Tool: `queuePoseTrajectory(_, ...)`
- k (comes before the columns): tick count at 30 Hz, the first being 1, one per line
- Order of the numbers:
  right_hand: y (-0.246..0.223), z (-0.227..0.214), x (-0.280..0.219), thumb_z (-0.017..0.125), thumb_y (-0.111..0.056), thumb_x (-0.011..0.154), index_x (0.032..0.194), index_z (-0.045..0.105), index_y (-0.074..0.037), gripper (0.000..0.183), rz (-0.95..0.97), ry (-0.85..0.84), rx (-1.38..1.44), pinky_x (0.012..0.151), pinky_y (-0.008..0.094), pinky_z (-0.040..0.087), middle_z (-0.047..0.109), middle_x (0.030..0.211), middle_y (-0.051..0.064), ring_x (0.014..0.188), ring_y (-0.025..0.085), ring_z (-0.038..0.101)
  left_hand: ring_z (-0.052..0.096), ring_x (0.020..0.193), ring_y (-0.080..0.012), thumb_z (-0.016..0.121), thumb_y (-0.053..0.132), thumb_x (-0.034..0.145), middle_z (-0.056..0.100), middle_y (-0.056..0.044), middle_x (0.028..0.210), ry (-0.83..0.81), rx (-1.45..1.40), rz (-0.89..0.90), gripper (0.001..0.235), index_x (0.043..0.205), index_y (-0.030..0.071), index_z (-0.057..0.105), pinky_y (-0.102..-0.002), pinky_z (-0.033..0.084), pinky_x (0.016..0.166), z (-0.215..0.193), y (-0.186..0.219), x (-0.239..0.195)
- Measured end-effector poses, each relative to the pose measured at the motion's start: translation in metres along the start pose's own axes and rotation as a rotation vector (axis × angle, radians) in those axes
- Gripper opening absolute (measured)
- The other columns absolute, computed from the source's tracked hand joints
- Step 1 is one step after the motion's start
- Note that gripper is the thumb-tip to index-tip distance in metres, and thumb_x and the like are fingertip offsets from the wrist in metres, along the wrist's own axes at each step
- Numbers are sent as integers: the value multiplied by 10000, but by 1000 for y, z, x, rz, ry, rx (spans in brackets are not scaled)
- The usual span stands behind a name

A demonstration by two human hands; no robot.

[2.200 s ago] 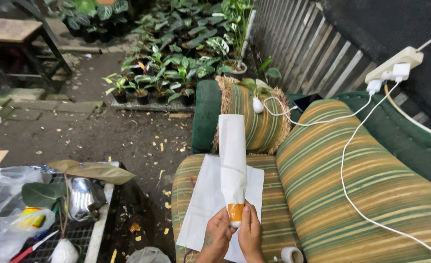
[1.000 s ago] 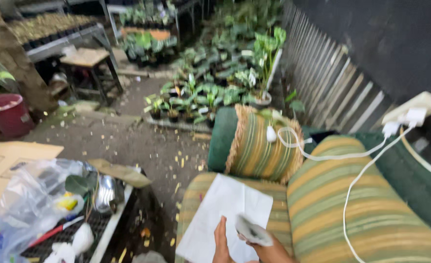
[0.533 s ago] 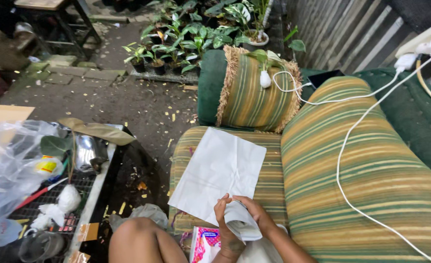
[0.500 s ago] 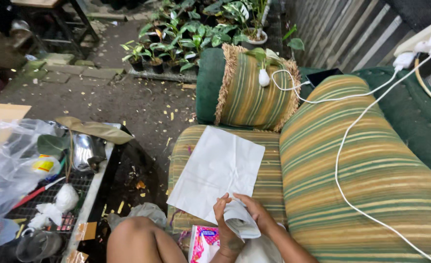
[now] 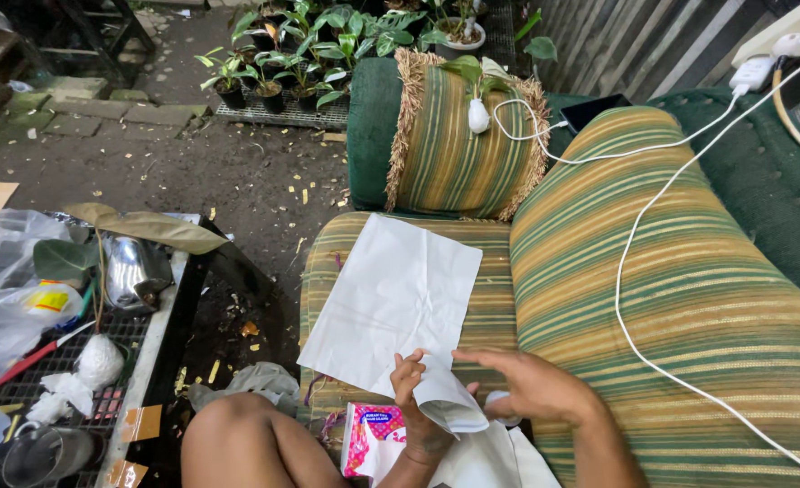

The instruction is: The person wraps a small plant cutting with a leaf in white tissue paper, folds the paper around it, and secures the bundle with orange tape. The wrapped cutting is then placed into a white paper bag.

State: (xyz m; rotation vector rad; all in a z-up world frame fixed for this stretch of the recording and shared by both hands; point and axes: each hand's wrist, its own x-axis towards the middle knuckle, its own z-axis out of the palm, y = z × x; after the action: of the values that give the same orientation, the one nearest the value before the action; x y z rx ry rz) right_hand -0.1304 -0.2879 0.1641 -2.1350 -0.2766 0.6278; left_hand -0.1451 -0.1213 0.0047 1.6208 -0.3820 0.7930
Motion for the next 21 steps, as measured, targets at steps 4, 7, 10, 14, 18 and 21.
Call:
queuePoseTrajectory(4,-10,6,0,887,-83,648,1523,526,-246,960,54,-125,11,980,311,574,580,1505,-24,1107,201,689,551,1272,-375,981,206,670,474,-121,1227,27,-40,-16,909,1317,173,343,-652,263,1232,-2,-1,-2)
queuePoseTrajectory(7,-5,14,5,900,-87,667,1477,543,-171,888,-138,-99,69,978,324,569,556,1532,24,1237,193,634,525,1292,-368,975,224,684,449,-123,1235,13,-39,-55,909,1304,192,311,-658,246,1240,-7,0,-5)
queuePoseTrajectory(10,1,19,10,871,-82,693,1481,531,-171,864,-124,-124,71,961,317,575,526,1545,21,1283,180,605,510,1288,-370,965,218,689,434,-129,1236,2,-40,-58,908,1294,200,288,-673,242,1237,-11,2,-8)
queuePoseTrajectory(14,4,24,14,852,-65,698,1485,536,-178,855,-120,-129,29,956,314,563,527,1542,24,1248,192,621,514,1293,-366,972,210,685,431,-124,1243,11,-32,-72,915,1294,203,289,-678,253,1240,-9,3,-8)
queuePoseTrajectory(18,3,27,17,858,-83,715,1465,551,-199,819,-56,-107,17,936,311,571,535,1539,-2,1210,191,651,511,1284,-364,975,186,667,425,-120,1252,25,-51,-77,916,1278,204,293,-686,239,1246,-5,-2,-10)
queuePoseTrajectory(21,6,29,18,854,-44,725,1457,563,-192,801,-95,-86,15,981,319,562,525,1552,-1,1309,191,606,515,1270,-359,970,178,663,424,-117,1250,25,-25,-70,912,1272,203,292,-685,235,1249,-4,-7,-13)
